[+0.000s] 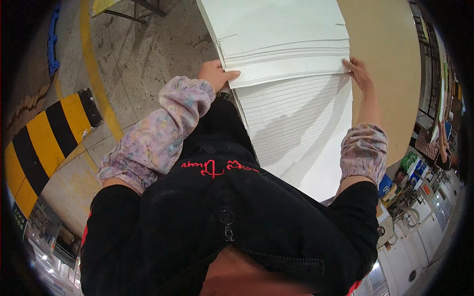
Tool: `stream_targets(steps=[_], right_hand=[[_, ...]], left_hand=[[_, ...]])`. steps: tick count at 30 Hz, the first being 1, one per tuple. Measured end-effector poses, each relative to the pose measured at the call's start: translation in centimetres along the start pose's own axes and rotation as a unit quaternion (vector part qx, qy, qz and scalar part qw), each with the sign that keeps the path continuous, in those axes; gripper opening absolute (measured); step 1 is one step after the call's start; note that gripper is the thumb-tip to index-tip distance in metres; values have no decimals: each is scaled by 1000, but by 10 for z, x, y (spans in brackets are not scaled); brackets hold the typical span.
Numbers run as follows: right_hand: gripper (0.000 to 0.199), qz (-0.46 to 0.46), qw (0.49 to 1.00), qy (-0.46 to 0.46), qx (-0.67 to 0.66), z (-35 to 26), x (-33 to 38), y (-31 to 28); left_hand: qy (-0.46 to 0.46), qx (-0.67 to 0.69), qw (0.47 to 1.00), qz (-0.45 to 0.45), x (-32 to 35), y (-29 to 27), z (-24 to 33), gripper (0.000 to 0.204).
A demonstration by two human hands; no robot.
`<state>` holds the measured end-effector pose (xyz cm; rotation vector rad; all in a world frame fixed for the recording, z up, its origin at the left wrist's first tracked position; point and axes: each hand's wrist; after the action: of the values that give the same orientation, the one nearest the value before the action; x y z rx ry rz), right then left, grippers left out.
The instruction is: Counting a stack of large white paper or cardboard sheets on a worktable.
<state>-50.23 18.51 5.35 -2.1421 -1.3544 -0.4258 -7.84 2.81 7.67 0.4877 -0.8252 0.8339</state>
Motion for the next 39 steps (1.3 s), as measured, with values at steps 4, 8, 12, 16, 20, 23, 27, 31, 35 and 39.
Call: stream_targets(steps=[4,8,12,16,20,23,27,31,35,39], right_hand=[[25,24,998,-6,49,-4,3,1],[26,35,999,-5,36,-7,1,9],[26,66,996,11,60,-1,-2,5],[27,49,998,13,22,8,-4,-4],[25,30,997,-30,-71,8,3,8],[24,43,998,-29,-37,9,0,3],[23,34,999,-41,2,8,0,5],[20,82,995,-56,0,11,0,16],[20,98,992,-59,-58,29,-8,9],[23,97,992,-58,-56,31,-18,6]], left_hand=[[-23,-50,998,25,-8,4,-6,32],[53,-57,994,74,-6,8,-15,28],[111,-48,986,110,-8,14,-18,25],[62,-37,995,65,-5,6,-19,27],[103,-9,994,16,-9,-4,-29,23],[81,-43,996,21,-6,1,-19,24],[96,-28,993,59,-4,6,-20,20],[123,-50,989,59,-4,2,-20,18],[62,-135,986,73,8,5,-8,18],[36,-114,992,42,4,4,-18,19]])
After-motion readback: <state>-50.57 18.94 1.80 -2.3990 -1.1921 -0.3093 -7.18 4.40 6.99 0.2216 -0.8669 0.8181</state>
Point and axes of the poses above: each hand's wrist, its own x-axis away from the middle knuckle, its own y-axis out of the palm, z = x × y, and after that the axes turned 8 degrees about -y, right-handed
